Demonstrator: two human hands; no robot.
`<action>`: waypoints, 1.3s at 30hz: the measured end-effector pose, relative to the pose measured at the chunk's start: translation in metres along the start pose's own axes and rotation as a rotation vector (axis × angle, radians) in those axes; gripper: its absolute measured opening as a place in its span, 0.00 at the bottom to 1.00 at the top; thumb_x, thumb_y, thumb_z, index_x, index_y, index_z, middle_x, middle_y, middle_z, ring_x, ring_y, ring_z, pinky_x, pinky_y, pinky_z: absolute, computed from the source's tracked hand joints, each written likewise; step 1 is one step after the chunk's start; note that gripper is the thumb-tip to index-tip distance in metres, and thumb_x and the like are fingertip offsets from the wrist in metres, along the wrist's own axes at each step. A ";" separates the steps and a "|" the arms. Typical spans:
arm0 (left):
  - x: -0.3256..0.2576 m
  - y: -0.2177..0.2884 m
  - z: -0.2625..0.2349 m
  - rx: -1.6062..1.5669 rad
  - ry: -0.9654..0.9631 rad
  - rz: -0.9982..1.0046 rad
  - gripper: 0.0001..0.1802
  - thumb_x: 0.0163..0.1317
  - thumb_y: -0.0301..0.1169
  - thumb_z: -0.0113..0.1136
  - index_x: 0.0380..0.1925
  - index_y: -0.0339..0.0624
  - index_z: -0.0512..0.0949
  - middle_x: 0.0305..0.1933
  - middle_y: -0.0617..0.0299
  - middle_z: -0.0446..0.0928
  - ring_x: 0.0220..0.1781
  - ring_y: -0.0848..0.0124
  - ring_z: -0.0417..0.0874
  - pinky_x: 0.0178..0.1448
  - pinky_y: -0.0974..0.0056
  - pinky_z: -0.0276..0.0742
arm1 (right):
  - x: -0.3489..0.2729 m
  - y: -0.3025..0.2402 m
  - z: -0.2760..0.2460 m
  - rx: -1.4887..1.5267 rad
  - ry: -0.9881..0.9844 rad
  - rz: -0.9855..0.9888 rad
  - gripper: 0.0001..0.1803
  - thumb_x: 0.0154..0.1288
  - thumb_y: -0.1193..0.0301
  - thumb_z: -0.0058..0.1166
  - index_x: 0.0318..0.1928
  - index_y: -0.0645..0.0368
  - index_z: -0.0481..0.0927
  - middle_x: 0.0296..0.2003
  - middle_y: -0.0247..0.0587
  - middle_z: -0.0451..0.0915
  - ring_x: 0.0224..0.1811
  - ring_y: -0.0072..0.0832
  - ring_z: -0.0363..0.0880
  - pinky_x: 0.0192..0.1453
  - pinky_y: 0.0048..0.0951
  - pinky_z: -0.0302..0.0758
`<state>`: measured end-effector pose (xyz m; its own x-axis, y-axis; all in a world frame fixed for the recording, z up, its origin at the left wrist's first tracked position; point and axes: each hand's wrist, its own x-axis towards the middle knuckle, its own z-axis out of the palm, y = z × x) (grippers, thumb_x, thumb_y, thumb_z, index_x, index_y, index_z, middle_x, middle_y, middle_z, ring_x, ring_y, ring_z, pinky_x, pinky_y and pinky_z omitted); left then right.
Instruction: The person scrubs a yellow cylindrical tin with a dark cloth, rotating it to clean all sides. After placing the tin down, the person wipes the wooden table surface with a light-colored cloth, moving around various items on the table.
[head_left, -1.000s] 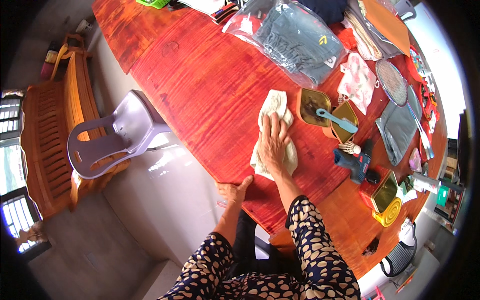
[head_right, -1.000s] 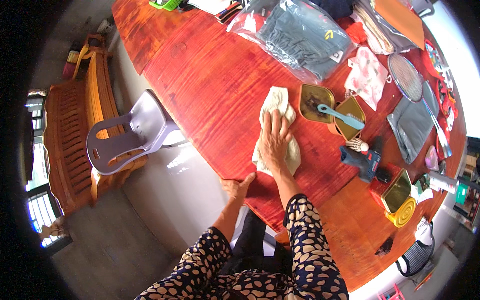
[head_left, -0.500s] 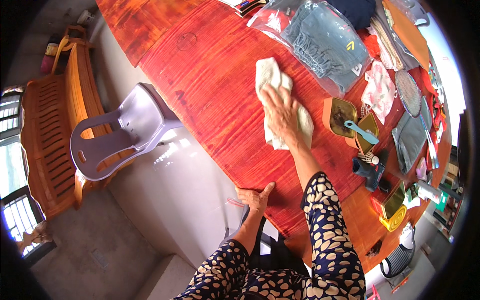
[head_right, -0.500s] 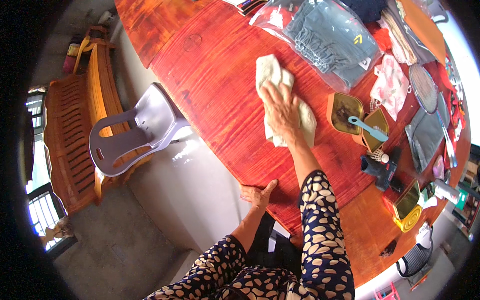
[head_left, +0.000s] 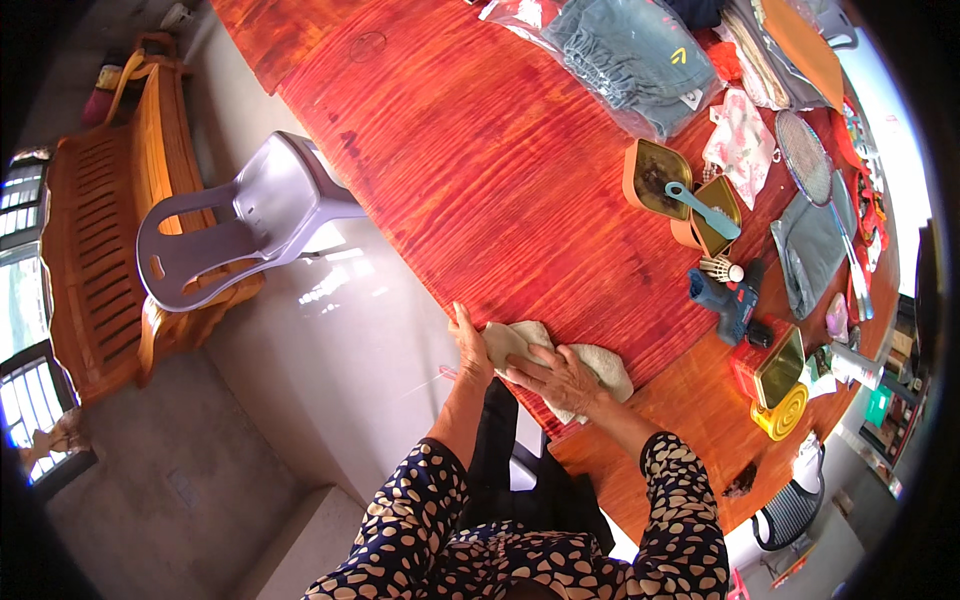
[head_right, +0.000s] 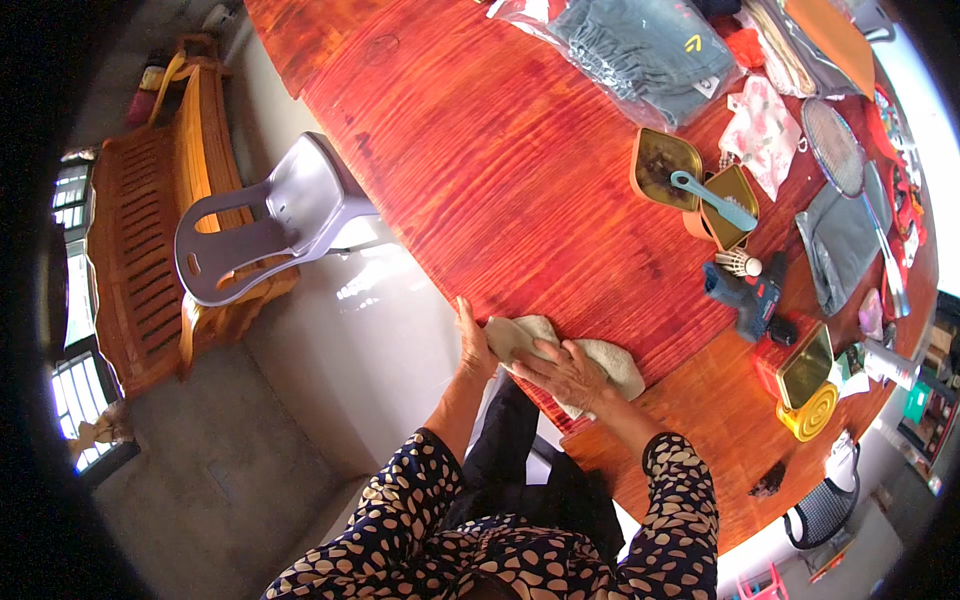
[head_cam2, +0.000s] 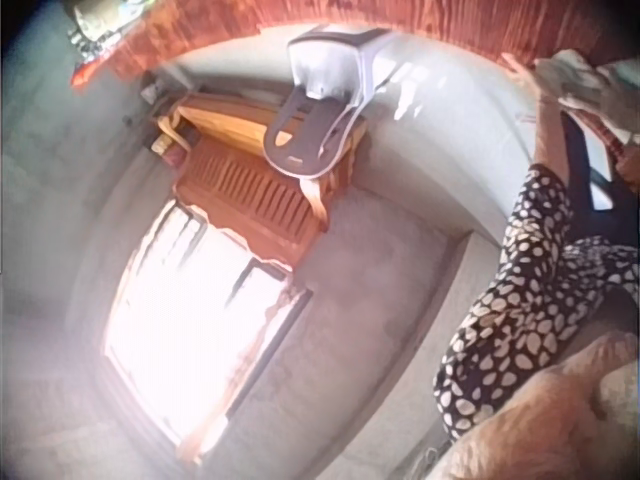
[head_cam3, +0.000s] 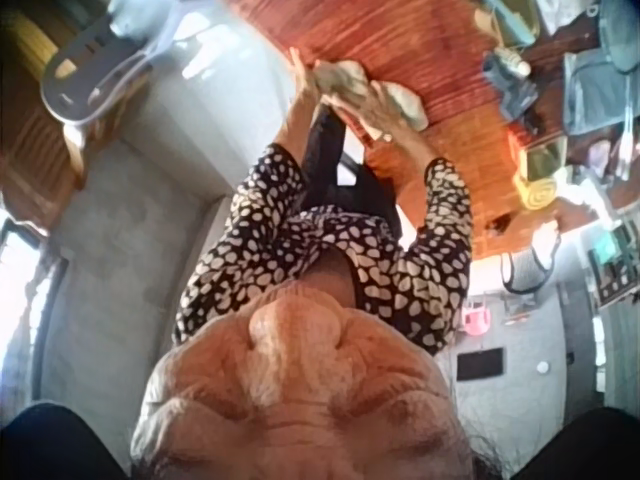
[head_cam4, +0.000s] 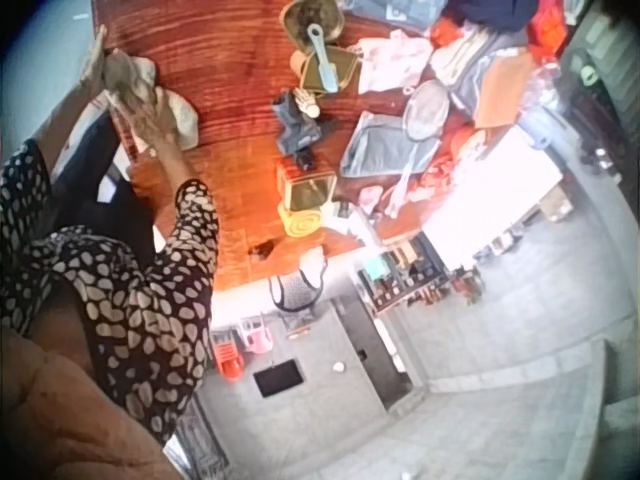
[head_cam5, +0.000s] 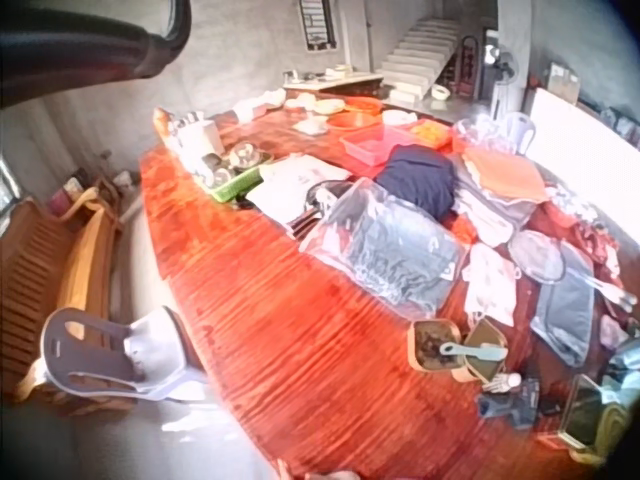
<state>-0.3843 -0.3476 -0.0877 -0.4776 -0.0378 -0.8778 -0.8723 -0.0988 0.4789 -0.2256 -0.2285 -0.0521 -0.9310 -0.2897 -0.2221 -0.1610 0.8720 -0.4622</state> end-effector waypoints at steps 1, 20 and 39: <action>0.002 0.001 -0.005 -0.071 -0.098 -0.059 0.47 0.62 0.71 0.43 0.67 0.46 0.60 0.65 0.53 0.67 0.65 0.55 0.70 0.68 0.48 0.67 | 0.005 0.006 0.002 -0.051 0.046 -0.029 0.31 0.69 0.67 0.43 0.71 0.33 0.60 0.71 0.23 0.58 0.74 0.38 0.50 0.66 0.52 0.63; -0.004 -0.028 0.007 0.577 0.261 0.239 0.62 0.48 0.65 0.68 0.69 0.40 0.46 0.66 0.32 0.52 0.70 0.39 0.53 0.70 0.39 0.56 | 0.310 0.104 -0.131 -0.173 0.584 0.247 0.27 0.66 0.63 0.52 0.66 0.51 0.68 0.69 0.32 0.63 0.69 0.38 0.58 0.62 0.53 0.65; 0.009 0.024 -0.067 -0.171 0.045 0.023 0.51 0.57 0.76 0.42 0.73 0.55 0.57 0.71 0.47 0.61 0.68 0.52 0.64 0.69 0.48 0.57 | 0.023 -0.041 0.011 -0.292 0.135 -0.120 0.28 0.64 0.70 0.50 0.66 0.48 0.69 0.69 0.26 0.62 0.66 0.35 0.60 0.57 0.40 0.65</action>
<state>-0.4025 -0.4164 -0.0850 -0.4890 -0.0858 -0.8680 -0.8287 -0.2647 0.4931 -0.2368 -0.2755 -0.0479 -0.9314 -0.3596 -0.0562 -0.3412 0.9165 -0.2090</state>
